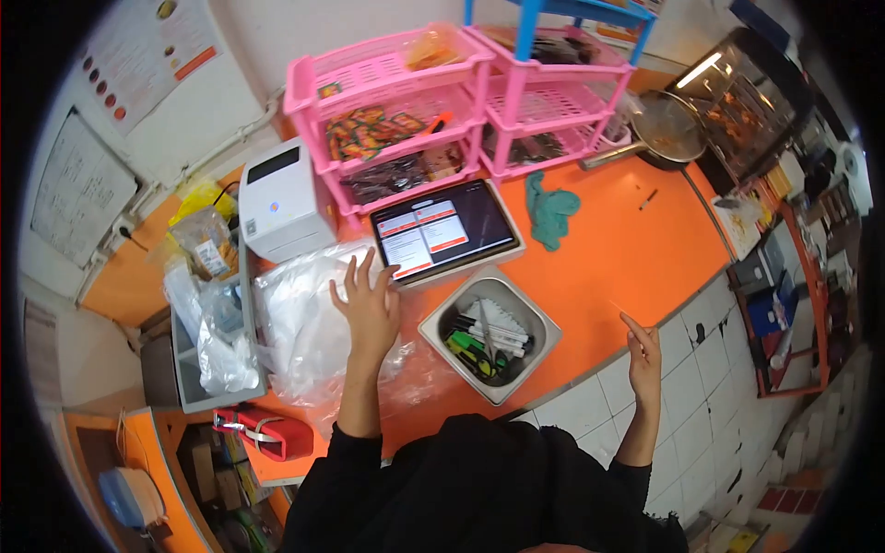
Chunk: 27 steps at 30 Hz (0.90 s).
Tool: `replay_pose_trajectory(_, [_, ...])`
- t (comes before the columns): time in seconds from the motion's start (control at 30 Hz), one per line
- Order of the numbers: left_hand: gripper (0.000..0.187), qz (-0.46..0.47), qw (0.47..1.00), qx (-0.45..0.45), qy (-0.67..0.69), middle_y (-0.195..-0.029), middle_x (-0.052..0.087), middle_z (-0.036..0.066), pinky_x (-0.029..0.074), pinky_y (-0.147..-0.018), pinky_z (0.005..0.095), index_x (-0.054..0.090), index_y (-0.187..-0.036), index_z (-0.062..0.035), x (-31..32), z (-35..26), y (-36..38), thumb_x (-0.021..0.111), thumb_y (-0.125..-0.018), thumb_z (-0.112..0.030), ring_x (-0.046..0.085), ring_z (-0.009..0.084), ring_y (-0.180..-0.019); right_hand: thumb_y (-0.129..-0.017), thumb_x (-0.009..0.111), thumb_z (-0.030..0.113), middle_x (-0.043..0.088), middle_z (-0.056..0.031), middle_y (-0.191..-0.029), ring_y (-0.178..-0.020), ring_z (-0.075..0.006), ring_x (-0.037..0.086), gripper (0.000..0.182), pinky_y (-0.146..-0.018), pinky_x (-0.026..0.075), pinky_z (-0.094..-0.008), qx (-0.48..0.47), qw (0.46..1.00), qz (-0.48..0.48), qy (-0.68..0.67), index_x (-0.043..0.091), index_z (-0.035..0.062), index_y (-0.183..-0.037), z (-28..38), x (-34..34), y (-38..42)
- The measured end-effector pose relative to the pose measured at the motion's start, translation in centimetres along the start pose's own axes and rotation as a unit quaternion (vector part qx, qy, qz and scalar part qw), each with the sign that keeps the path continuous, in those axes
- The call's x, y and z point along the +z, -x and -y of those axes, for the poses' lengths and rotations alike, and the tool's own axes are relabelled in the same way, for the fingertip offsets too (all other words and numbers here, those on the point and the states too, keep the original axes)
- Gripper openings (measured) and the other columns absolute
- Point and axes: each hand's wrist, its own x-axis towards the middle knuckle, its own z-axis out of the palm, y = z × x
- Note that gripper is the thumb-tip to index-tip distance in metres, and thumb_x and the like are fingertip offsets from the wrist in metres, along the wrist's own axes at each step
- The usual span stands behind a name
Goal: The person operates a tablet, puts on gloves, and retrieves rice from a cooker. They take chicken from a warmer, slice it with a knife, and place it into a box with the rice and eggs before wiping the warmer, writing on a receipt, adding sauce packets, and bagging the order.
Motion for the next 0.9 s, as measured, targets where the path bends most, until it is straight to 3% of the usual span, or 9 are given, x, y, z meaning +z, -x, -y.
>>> replay_pose_trajectory(0.13, [0.029, 0.018, 0.997, 0.042, 0.063, -0.136, 0.04, 0.008, 0.005, -0.106, 0.0551, 0.058, -0.107, -0.0141, -3.9, -5.3, 0.2, 0.052, -0.079, -0.012, 0.028, 0.0295, -0.131, -0.092, 0.052, 0.016, 0.041, -0.0024, -0.08, -0.078, -0.0145, 0.04, 0.026, -0.076, 0.034, -0.0236, 0.071, 0.997, -0.038, -0.012, 0.063, 0.0126, -0.115, -4.6, -3.1, 3.9])
replay_pose_trajectory(0.17, [0.028, 0.0, 0.995, 0.076, 0.072, -0.131, 0.046, 0.009, 0.015, -0.105, 0.0492, 0.058, -0.105, -0.0114, -4.9, -7.4, 0.3, 0.053, -0.077, -0.009, 0.037, 0.0296, -0.125, -0.092, 0.052, 0.016, 0.041, -0.0024, -0.08, -0.078, -0.0145, 0.04, 0.026, -0.076, 0.034, -0.0236, 0.078, 0.996, -0.047, -0.015, 0.063, 0.0126, -0.115, -5.6, -3.9, 5.0])
replay_pose_trajectory(0.23, [0.027, 0.029, 0.976, 0.143, 0.159, -0.128, 0.049, 0.008, 0.02, -0.103, 0.045, 0.058, -0.106, -0.0104, -6.2, -12.0, 0.3, 0.053, -0.079, -0.007, 0.04, 0.0291, -0.122, -0.091, 0.052, 0.015, 0.045, -0.0033, -0.084, -0.079, -0.015, 0.042, 0.028, -0.075, 0.036, -0.0245, 0.114, 0.992, -0.056, -0.004, 0.062, 0.0136, -0.117, -7.5, -5.8, 7.2])
replay_pose_trajectory(0.37, [0.026, 0.161, 0.889, 0.277, 0.328, -0.12, 0.055, 0.009, 0.033, -0.095, 0.037, 0.058, -0.107, -0.0076, -4.4, -21.7, 1.8, 0.055, -0.081, -0.003, 0.048, 0.0277, -0.114, -0.091, 0.052, 0.015, 0.05, -0.0048, -0.088, -0.082, -0.0149, 0.046, 0.029, -0.074, 0.038, -0.0253, 0.205, 0.975, -0.085, -0.012, 0.061, 0.0137, -0.118, -11.9, -10.1, 11.0])
replay_pose_trajectory(0.43, [0.024, 0.33, 0.777, 0.351, 0.405, -0.118, 0.056, 0.009, 0.034, -0.094, 0.0374, 0.058, -0.107, -0.0072, -2.1, -27.4, 2.7, 0.057, -0.083, -0.008, 0.052, 0.0262, -0.109, -0.09, 0.055, 0.015, 0.054, -0.0059, -0.09, -0.082, -0.0153, 0.05, 0.028, -0.072, 0.04, -0.0268, 0.224, 0.966, -0.126, -0.024, 0.062, 0.0142, -0.116, -15.8, -13.0, 13.6])
replay_pose_trajectory(0.57, [0.027, 0.402, 0.673, 0.476, 0.398, -0.113, 0.057, 0.009, 0.041, -0.088, 0.0393, 0.055, -0.111, -0.008, 7.0, -37.6, 6.3, 0.058, -0.084, -0.014, 0.053, 0.0274, -0.105, -0.088, 0.058, 0.016, 0.055, -0.0062, -0.081, -0.074, -0.0161, 0.052, 0.025, -0.067, 0.043, -0.0288, 0.256, 0.946, -0.2, -0.011, 0.063, 0.0147, -0.113, -23.3, -19.3, 18.4])
replay_pose_trajectory(0.73, [0.026, 0.456, 0.689, 0.482, 0.292, -0.107, 0.059, 0.011, 0.044, -0.085, 0.0408, 0.057, -0.109, -0.0064, 13.7, -52.6, 8.8, 0.056, -0.086, -0.02, 0.057, 0.0303, -0.099, -0.087, 0.058, 0.016, 0.062, -0.0121, -0.098, -0.088, -0.0201, 0.059, 0.026, -0.078, 0.046, -0.029, 0.332, 0.916, -0.214, -0.072, 0.062, 0.0088, -0.112, -32.8, -28.2, 21.5])
replay_pose_trajectory(0.83, [0.028, 0.374, 0.682, 0.501, 0.38, -0.109, 0.057, 0.012, 0.04, -0.09, 0.0414, 0.054, -0.11, -0.0076, 16.2, -61.4, 10.4, 0.054, -0.088, -0.023, 0.055, 0.0289, -0.102, -0.086, 0.049, 0.006, 0.06, -0.0067, -0.101, -0.088, -0.015, 0.057, 0.031, -0.079, 0.045, -0.0276, 0.292, 0.924, -0.214, -0.124, 0.056, 0.0011, -0.116, -36.6, -35.8, 19.6])
replay_pose_trajectory(0.9, [0.025, 0.39, 0.688, 0.467, 0.396, -0.105, 0.058, 0.012, 0.041, -0.089, 0.0411, 0.055, -0.107, -0.0078, 16.0, -64.6, 9.9, 0.055, -0.087, -0.024, 0.054, 0.0285, -0.101, -0.09, 0.049, 0.018, 0.059, -0.0051, -0.096, -0.083, -0.0127, 0.054, 0.031, -0.074, 0.044, -0.0258, 0.322, 0.927, -0.142, -0.132, 0.056, 0.0041, -0.117, -40.4, -38.8, 16.8])
